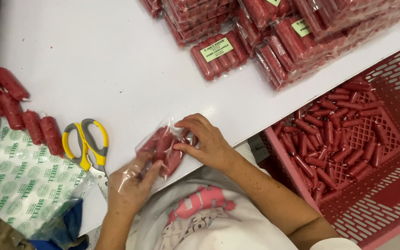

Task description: The person is manually packaging small red sausages into clear plastic bags and occasionally adding labels.

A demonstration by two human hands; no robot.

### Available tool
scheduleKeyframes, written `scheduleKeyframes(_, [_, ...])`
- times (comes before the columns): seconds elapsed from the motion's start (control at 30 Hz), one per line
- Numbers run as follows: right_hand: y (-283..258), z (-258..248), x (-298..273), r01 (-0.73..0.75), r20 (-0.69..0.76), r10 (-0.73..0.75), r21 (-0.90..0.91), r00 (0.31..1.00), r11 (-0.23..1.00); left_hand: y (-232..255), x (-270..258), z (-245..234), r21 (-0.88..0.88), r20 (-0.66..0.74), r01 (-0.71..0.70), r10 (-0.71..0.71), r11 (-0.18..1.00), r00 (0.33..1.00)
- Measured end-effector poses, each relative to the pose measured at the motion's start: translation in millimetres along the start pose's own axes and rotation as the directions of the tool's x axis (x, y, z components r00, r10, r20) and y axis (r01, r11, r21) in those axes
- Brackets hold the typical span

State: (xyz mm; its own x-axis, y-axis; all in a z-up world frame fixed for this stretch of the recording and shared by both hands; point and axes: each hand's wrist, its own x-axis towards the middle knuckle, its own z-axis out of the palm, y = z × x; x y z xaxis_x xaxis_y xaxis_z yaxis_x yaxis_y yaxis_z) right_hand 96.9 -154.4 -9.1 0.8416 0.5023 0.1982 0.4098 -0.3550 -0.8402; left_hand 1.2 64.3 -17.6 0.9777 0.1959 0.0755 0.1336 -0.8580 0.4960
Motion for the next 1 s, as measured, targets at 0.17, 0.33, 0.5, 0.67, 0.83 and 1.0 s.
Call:
scheduleKeyframes(0.17, [4,4,1,0.232,0.102,-0.218,-0.147,0.970,0.962,11,14,-10,0.117,0.305,0.235,-0.260,0.965,0.916])
scheduleKeyframes(0.33, [8,3,4,0.302,0.093,-0.295,-0.067,0.951,0.951,-13,0,-4,-0.269,-0.171,-0.361,0.325,0.893,0.930])
scheduleKeyframes(0.5, [3,2,7,0.414,-0.017,-0.418,-0.100,0.908,0.905,-15,3,-20,-0.064,0.233,-0.249,0.257,0.966,0.938])
scheduleKeyframes(0.67, [12,0,13,0.452,0.212,-0.410,-0.222,0.887,0.864,15,29,-39,0.310,0.587,-0.121,-0.090,0.943,0.805])
scheduleKeyframes(0.83, [2,1,19,0.281,0.255,-0.237,-0.151,0.937,0.948,1,39,-39,-0.083,0.744,0.136,-0.029,0.987,0.668])
scheduleKeyframes(1.0, [12,12,13,0.174,0.249,-0.155,-0.056,0.956,0.983,-5,27,-20,0.152,0.675,0.176,-0.232,0.973,0.700])
